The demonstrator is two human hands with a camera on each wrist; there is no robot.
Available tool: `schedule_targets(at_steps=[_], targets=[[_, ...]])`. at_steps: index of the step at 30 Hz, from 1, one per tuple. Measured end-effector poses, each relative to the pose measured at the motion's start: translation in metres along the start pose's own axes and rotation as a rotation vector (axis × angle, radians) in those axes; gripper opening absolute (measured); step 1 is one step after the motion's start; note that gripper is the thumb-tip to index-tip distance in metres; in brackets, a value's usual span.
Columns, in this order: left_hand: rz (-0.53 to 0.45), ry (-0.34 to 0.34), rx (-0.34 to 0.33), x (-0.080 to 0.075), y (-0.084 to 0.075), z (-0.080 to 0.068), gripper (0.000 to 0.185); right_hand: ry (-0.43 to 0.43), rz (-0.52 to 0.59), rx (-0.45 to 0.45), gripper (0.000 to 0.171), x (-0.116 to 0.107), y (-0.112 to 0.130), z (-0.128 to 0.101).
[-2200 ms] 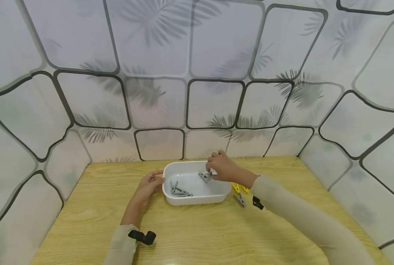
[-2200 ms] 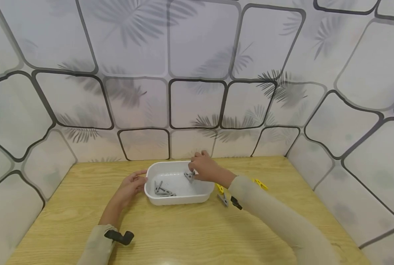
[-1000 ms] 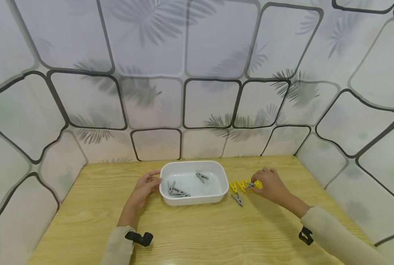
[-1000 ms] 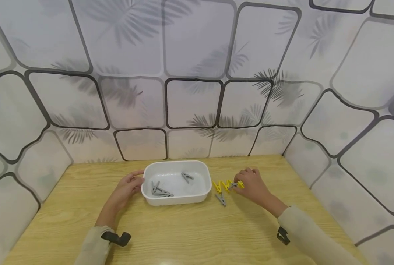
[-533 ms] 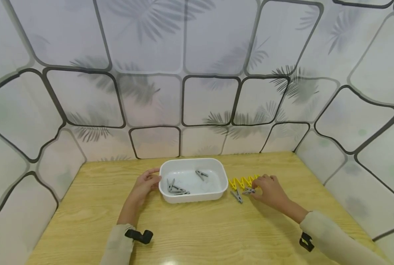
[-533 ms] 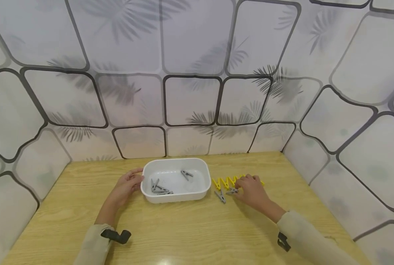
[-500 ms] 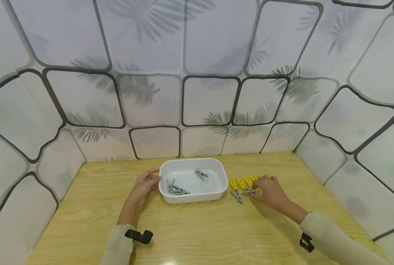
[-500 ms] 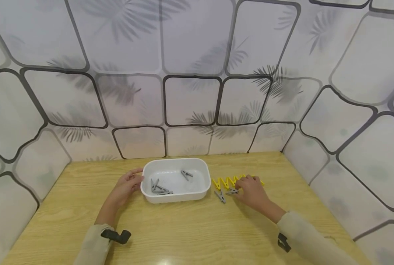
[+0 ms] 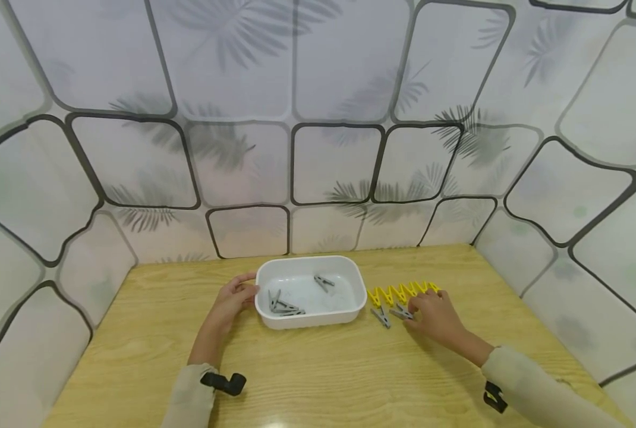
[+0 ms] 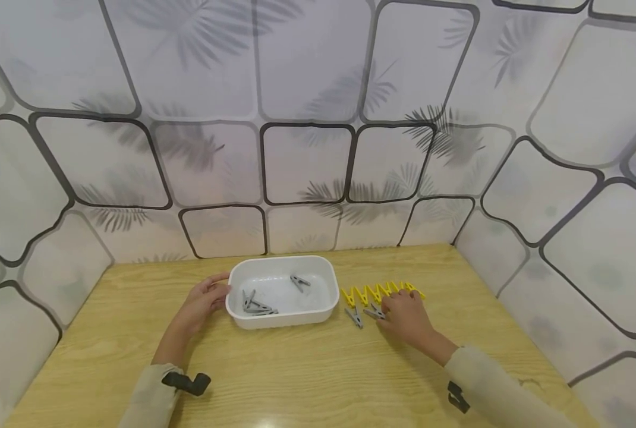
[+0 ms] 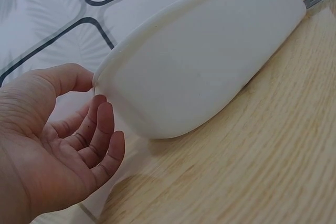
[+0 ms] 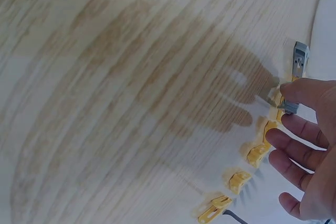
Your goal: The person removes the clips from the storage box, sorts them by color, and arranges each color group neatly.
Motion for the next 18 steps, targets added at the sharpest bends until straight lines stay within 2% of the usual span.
schedule_targets(at_steps=[18], targets=[[-0.018,-0.006,0.003,0.001,-0.001,-0.004,0.052,0.0,-0.028,0.064,0.029,0.013,0.005,0.002]])
Point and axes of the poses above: each hand's wrist, its own z-axis towards the middle knuckle, its own x-axis out of the palm, y = z × x, the point moved 2 cm from there along z, towards the middle knuckle, and after that the axes turned 14 degrees about z, right-handed, at the moved point
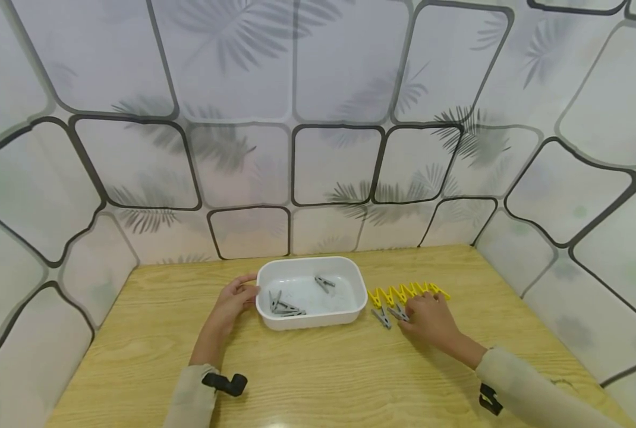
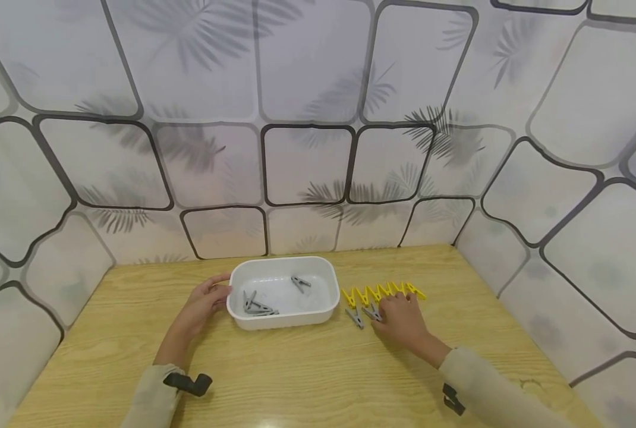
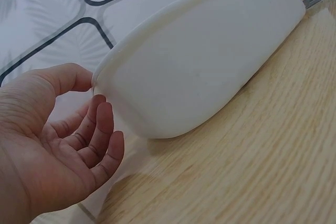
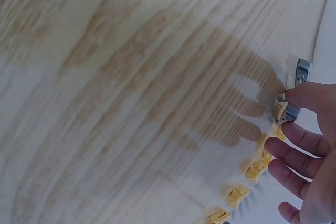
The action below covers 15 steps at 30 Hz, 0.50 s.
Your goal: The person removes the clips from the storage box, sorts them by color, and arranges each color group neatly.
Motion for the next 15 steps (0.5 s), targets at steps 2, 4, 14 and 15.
schedule_targets(at_steps=[2,4,14,15], targets=[[0.0,-0.003,-0.002,-0.0004,-0.0001,0.0,0.051,-0.001,0.006,0.005,0.029,-0.0004,0.0016,0.0007],[0.004,-0.007,-0.006,-0.0007,0.0001,-0.0002,0.051,0.004,0.017,0.012,0.029,-0.0009,0.0037,0.001],[0.0,-0.015,-0.003,-0.0001,0.0008,0.0002,0.049,0.018,0.048,0.026,0.034,-0.0027,0.0093,-0.0008],[0.0,-0.016,-0.002,-0.0002,0.0008,0.0005,0.049,0.02,0.048,0.023,0.033,-0.0033,0.0097,-0.0008]])
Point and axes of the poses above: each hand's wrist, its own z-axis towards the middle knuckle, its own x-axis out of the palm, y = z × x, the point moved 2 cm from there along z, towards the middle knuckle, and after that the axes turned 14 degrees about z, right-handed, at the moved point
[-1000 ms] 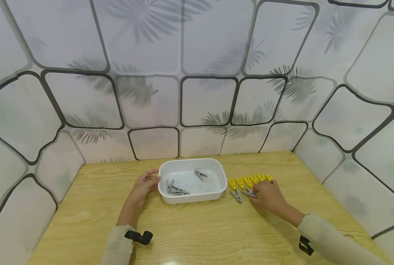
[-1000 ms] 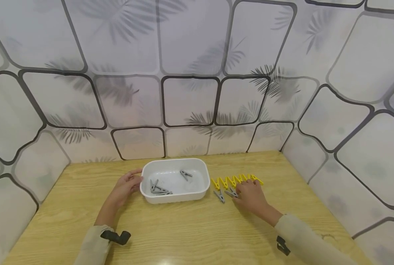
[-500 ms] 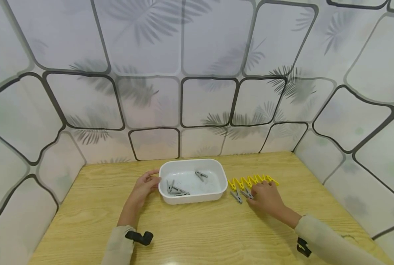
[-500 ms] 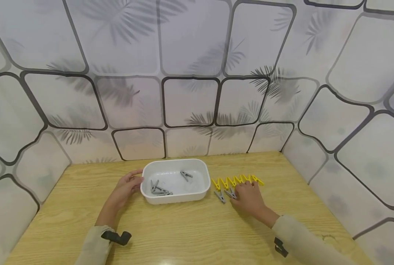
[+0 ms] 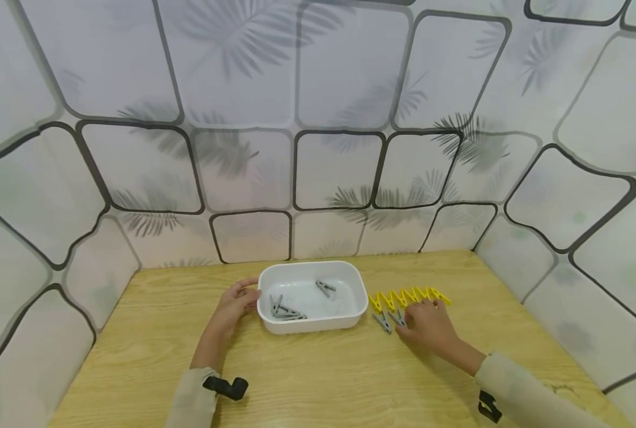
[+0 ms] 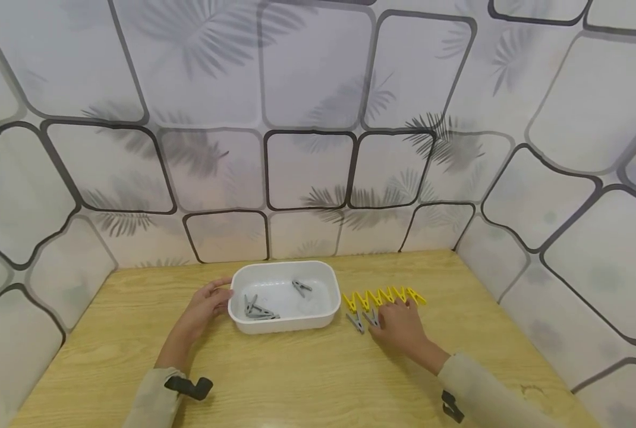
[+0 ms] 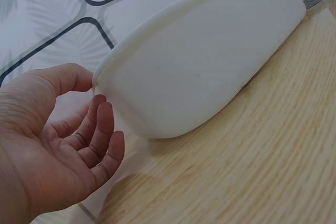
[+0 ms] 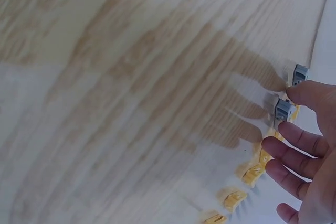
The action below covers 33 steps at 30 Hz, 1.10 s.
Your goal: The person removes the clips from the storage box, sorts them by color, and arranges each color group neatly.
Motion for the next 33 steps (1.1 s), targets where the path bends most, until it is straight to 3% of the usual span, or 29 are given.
schedule_targets(at_steps=[17,33], targets=[[-0.006,0.007,0.0,-0.002,0.004,-0.003,0.05,-0.126,0.024,-0.157,0.029,-0.009,0.012,0.021],[0.002,0.005,-0.008,0.0,0.002,0.003,0.048,-0.158,0.117,-0.134,0.014,-0.04,0.045,0.075]])
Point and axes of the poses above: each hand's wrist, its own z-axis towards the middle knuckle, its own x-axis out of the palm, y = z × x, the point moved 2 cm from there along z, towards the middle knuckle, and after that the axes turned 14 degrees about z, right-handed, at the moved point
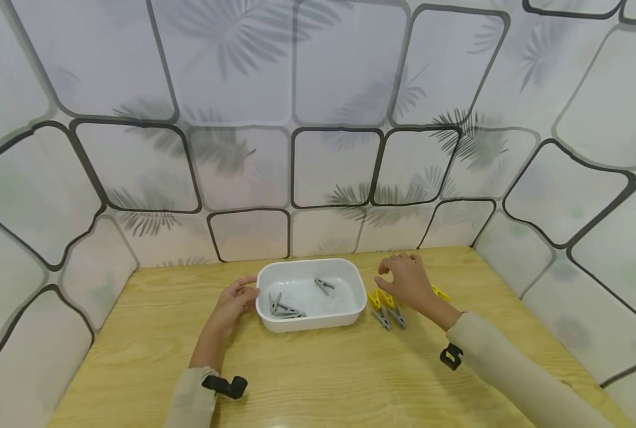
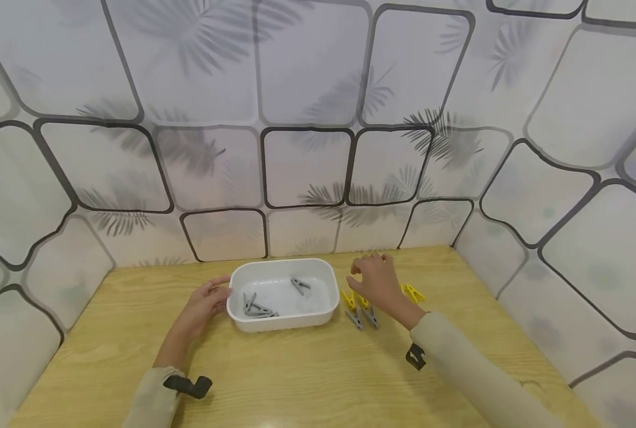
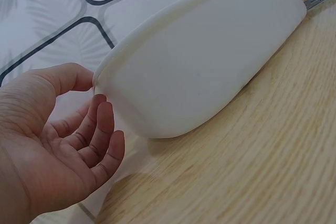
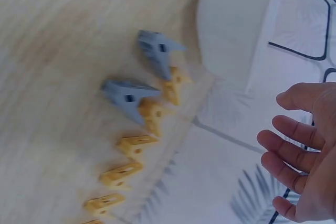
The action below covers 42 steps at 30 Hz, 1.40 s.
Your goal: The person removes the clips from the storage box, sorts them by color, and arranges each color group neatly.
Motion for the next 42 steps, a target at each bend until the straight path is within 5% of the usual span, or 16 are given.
schedule_targets(at_steps=[6,20,32,42], targets=[[0.011,0.004,0.002,-0.001,-0.001,-0.002,0.049,0.041,0.058,0.01,0.012,0.0,0.013,0.028],[-0.013,-0.004,0.017,-0.001,-0.003,-0.005,0.051,0.344,0.17,0.019,0.027,0.036,0.041,0.079],[-0.026,0.003,0.025,0.003,0.004,-0.003,0.05,0.538,0.014,0.048,0.029,0.084,0.043,0.089],[-0.038,-0.003,0.023,0.001,0.001,-0.003,0.049,0.56,-0.072,-0.008,0.028,0.108,0.041,0.089]])
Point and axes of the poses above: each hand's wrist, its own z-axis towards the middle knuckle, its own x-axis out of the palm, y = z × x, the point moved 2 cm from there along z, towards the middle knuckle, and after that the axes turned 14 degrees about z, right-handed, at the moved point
